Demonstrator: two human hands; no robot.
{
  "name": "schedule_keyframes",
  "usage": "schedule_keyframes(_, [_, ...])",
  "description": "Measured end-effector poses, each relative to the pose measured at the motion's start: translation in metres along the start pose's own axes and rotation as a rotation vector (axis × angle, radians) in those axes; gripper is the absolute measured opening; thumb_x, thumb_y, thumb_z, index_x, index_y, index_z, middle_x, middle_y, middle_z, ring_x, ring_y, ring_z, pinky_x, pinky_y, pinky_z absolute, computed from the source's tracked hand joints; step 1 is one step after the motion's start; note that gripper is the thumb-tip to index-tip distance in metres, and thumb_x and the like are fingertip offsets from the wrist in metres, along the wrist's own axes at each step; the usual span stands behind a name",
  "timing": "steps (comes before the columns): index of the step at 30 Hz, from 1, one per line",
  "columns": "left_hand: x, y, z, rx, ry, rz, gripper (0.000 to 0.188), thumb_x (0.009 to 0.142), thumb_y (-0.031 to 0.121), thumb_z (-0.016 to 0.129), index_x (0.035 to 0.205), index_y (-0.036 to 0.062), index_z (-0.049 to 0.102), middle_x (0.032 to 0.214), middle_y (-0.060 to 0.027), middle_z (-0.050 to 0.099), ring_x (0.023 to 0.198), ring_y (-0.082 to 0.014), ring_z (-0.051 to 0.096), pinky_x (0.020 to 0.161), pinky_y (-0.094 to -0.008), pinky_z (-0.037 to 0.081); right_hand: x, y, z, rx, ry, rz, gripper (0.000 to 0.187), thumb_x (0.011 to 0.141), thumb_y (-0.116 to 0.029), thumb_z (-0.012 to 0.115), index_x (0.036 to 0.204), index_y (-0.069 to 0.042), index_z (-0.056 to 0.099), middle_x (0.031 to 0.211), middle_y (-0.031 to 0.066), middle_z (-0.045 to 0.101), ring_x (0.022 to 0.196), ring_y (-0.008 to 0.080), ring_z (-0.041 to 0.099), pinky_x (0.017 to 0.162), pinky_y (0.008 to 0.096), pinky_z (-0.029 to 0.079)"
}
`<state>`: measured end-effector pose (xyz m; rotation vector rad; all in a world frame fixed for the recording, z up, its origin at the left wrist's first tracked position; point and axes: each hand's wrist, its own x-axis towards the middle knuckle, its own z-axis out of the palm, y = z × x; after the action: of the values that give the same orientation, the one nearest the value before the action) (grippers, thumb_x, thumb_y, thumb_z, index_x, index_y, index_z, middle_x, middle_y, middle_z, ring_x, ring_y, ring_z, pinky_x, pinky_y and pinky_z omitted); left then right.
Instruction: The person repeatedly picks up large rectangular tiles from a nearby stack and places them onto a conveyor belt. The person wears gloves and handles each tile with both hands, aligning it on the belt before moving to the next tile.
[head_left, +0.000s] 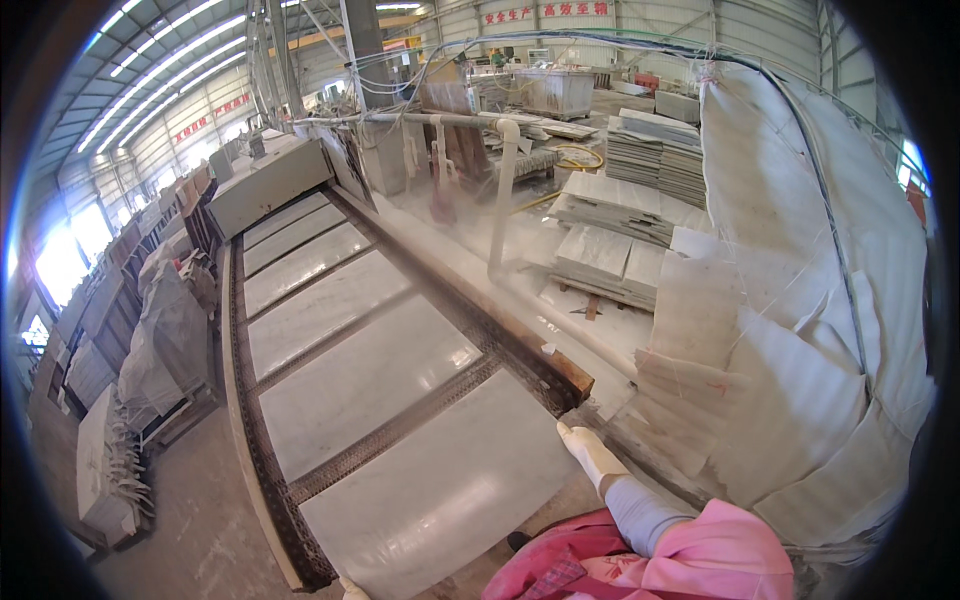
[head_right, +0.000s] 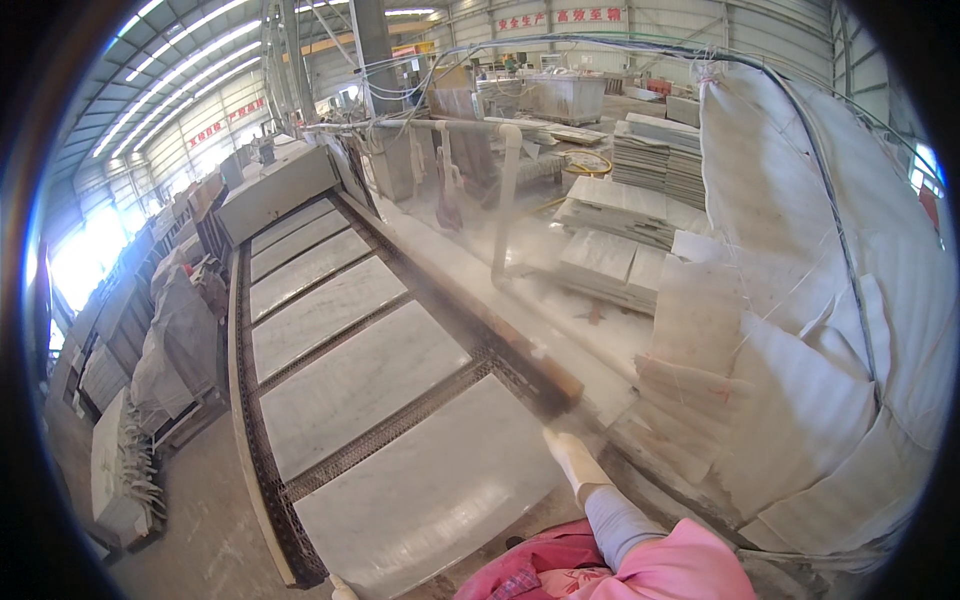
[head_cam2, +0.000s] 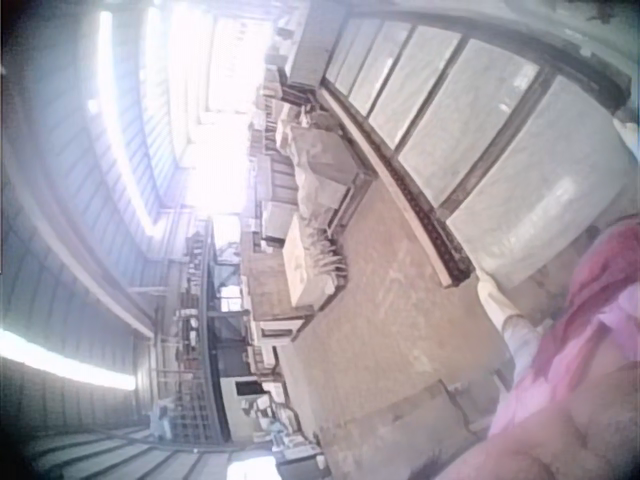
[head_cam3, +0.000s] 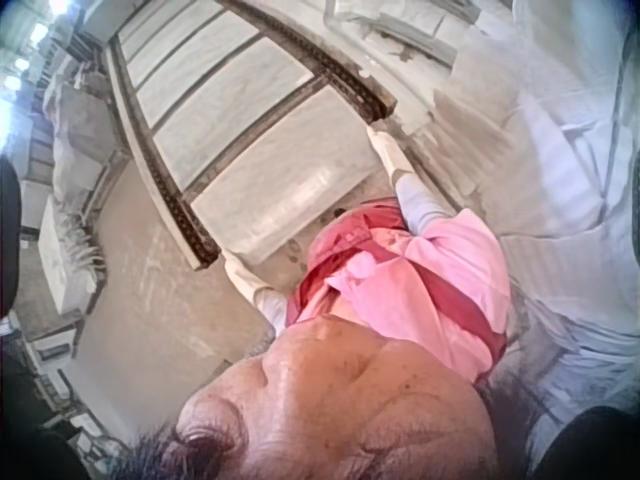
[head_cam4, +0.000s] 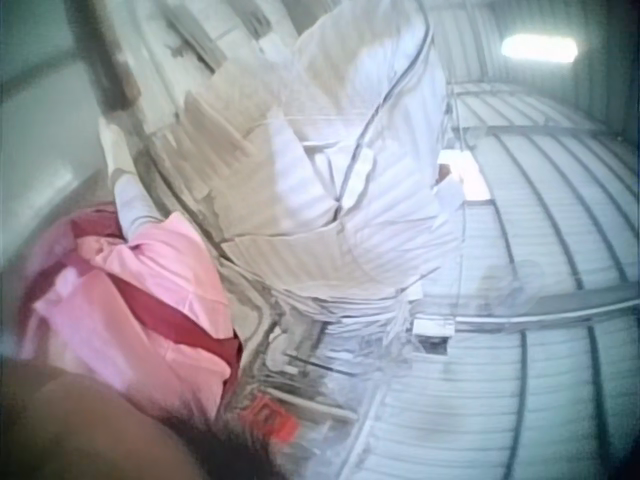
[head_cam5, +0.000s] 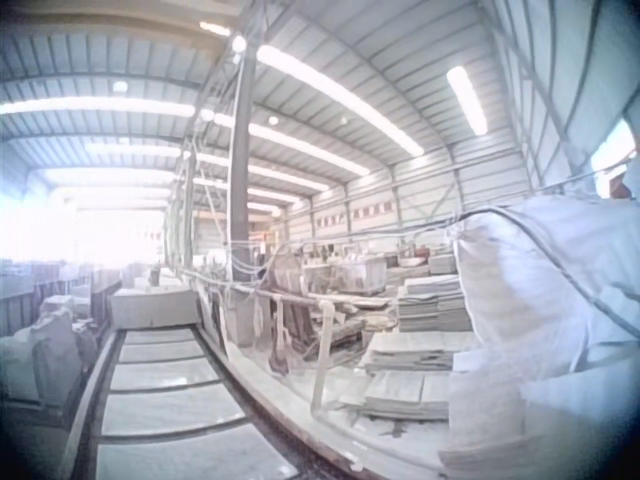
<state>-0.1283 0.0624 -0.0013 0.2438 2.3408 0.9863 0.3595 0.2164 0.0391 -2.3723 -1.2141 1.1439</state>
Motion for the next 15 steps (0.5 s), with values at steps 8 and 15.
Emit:
schedule_keyframes(8, [0.0027,0.0005,0.0006,-0.008,-0.007,-0.012,0.074,0.087,0.062,0.026,0.109,-0.0016,0.058,0.093,-0.0200,0.064,0.093,-0.0403,0.058,0.079,-0.0465,0.045,0.0013,0.0002,-0.0001,0.003,0.005,-0.002,0.068,0.088,-0.056,0.029,0.116,0.001,0.054,0.121,0.0236,0.050,0.118,0.0336,0.044,0.100,0.0405,0.032])
schedule_keyframes(15, [0.0049,0.0006,0.0001,-0.011,-0.012,-0.021,0.074,0.087,0.062,0.026,0.110,-0.0014,0.058,0.094,-0.0198,0.064,0.094,-0.0405,0.058,0.079,-0.0469,0.045,0.0014,-0.0034,-0.0005,0.011,0.002,-0.002,0.067,0.088,-0.055,0.030,0.117,0.001,0.053,0.123,0.0231,0.048,0.120,0.0332,0.043,0.101,0.0401,0.030])
